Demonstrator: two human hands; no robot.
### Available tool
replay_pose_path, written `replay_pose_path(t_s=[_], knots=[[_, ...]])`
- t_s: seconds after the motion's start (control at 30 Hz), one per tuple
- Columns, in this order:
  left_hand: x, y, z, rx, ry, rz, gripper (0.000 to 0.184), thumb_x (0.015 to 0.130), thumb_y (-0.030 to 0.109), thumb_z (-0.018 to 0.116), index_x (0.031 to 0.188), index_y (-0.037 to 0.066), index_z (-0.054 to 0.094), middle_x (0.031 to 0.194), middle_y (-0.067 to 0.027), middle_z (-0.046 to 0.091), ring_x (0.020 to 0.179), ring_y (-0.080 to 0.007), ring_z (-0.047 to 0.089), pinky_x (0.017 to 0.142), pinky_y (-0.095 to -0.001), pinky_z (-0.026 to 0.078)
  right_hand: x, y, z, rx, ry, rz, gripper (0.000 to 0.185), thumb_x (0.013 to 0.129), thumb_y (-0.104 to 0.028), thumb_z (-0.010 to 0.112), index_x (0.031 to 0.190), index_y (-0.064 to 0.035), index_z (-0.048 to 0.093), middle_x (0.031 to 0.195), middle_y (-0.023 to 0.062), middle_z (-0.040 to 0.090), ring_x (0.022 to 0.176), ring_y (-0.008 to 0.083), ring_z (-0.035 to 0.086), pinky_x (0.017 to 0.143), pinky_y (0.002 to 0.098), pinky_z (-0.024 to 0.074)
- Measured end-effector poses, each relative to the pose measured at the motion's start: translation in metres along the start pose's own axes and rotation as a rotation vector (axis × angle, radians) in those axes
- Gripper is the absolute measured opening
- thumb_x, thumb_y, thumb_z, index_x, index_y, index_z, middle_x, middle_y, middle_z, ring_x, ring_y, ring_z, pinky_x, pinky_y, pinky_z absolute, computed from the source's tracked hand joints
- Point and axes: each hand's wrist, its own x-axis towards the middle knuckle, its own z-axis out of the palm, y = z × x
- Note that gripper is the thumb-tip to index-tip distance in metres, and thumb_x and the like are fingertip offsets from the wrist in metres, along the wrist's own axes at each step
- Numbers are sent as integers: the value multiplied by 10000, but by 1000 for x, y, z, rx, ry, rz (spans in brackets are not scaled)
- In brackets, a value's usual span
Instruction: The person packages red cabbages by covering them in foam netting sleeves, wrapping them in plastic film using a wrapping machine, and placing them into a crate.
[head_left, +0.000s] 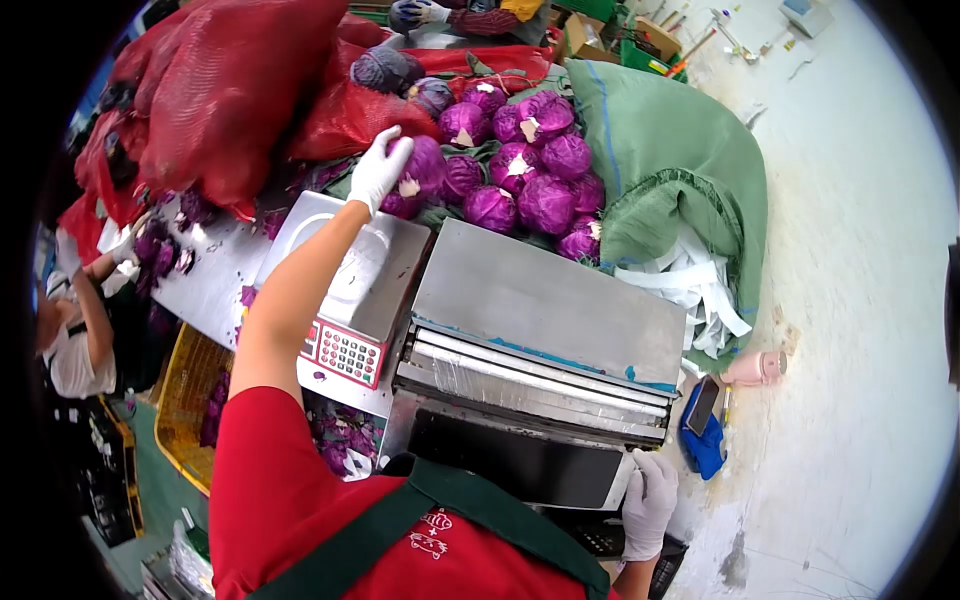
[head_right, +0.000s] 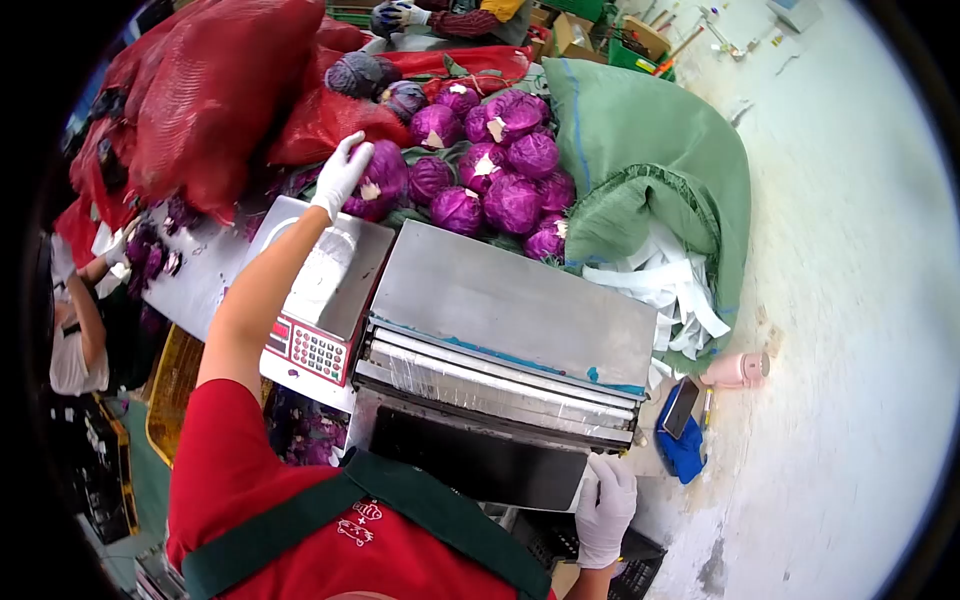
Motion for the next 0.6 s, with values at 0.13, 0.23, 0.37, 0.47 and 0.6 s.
replay_pose_path(t_s=[0.13,0.23,0.37,0.47,0.6], knots=[[-38,-8,-45,-953,-295,-702,495,920,489,490,1230,108,549,1174,-85,617,1001,-251,623,870,-398,514,-5,30,-13,16,123,-44,244,803,3,580,1032,-37,653,980,155,617,937,320,583,840,380,460],[-125,40,-79,-1155,-292,-918,506,931,502,457,1280,139,509,1221,-115,584,1070,-274,594,902,-455,514,-5,54,-29,-39,83,-29,237,811,-32,590,1040,-54,646,960,155,618,902,338,580,804,397,467],[-172,37,-118,-815,-266,-947,584,896,534,467,1353,173,425,1360,-87,456,1220,-270,473,912,-459,505,35,101,-28,-8,173,-127,169,841,-82,578,996,-58,640,944,141,617,893,336,574,782,406,463],[-172,12,-129,-751,-81,-1102,778,811,711,487,1369,176,397,1347,-127,460,1193,-298,498,927,-459,490,81,139,-21,73,198,-104,148,860,-94,552,974,-46,633,935,141,616,895,319,580,767,405,464],[-156,-7,-152,-434,93,-1095,905,746,804,473,1393,183,346,1350,-148,437,1139,-359,529,932,-480,458,159,203,11,-99,188,-104,178,864,-137,583,1016,-83,658,932,125,632,879,280,609,787,346,476]])
